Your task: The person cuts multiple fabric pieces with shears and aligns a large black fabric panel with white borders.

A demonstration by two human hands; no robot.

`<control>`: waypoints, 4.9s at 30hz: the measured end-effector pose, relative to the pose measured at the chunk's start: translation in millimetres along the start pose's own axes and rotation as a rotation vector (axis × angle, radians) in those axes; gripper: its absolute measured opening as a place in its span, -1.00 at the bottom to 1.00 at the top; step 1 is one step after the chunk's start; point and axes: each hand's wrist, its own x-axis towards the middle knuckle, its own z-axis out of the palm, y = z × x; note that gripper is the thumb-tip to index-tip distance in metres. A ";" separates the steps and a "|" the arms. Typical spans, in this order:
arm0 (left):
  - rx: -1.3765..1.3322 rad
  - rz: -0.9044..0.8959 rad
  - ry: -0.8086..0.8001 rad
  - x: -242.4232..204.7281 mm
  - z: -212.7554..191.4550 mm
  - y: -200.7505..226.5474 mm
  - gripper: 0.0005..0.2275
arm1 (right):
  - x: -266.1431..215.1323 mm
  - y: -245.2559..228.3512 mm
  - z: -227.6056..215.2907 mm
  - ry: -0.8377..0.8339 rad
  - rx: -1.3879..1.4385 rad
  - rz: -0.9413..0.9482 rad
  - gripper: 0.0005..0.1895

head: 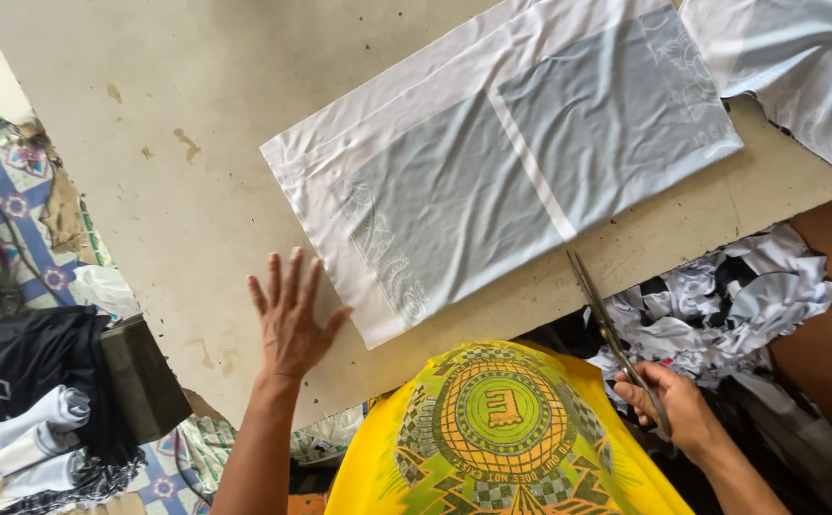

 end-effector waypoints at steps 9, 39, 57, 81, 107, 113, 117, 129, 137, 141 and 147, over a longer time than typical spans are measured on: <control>0.025 -0.145 -0.063 -6.0 0.3 -5.7 -0.28 | 13.2 -45.4 2.6 -0.014 -0.162 -0.205 -0.60; 0.001 -0.188 -0.043 -16.8 1.9 -11.2 -0.27 | 58.9 -121.6 49.9 -0.001 -0.168 -0.244 -0.55; -0.017 -0.076 -0.034 -10.0 -14.7 -8.3 -0.22 | 38.2 -236.1 73.8 -0.153 -0.286 0.076 -0.67; -0.031 -0.087 -0.007 -8.4 -16.1 -8.8 -0.23 | 97.3 -319.0 105.2 -0.184 -0.198 -0.058 -0.17; -0.060 -0.201 0.073 72.8 -1.9 -7.0 -0.19 | 181.8 -289.8 115.7 0.480 -0.958 -0.880 -0.25; 0.007 -0.116 -0.004 99.5 -9.7 -24.4 -0.13 | 196.3 -351.4 112.4 0.539 -1.057 -1.008 -0.36; -0.049 -0.142 -0.075 118.5 -14.9 -56.9 -0.24 | 244.4 -401.6 148.5 0.613 -1.038 -1.274 -0.44; -0.061 -0.107 0.038 115.1 -14.7 -63.2 -0.28 | 289.1 -442.2 154.1 0.553 -1.065 -1.289 -0.29; -0.083 -0.122 0.060 115.4 -15.1 -63.2 -0.29 | 297.7 -460.3 151.6 0.542 -1.072 -1.248 -0.32; -0.082 -0.129 0.055 116.1 -15.1 -63.0 -0.29 | 299.7 -465.4 152.0 0.509 -1.072 -1.278 -0.33; -0.048 -0.162 0.001 117.3 -17.1 -61.6 -0.14 | 304.8 -472.2 153.6 0.513 -1.067 -1.311 -0.29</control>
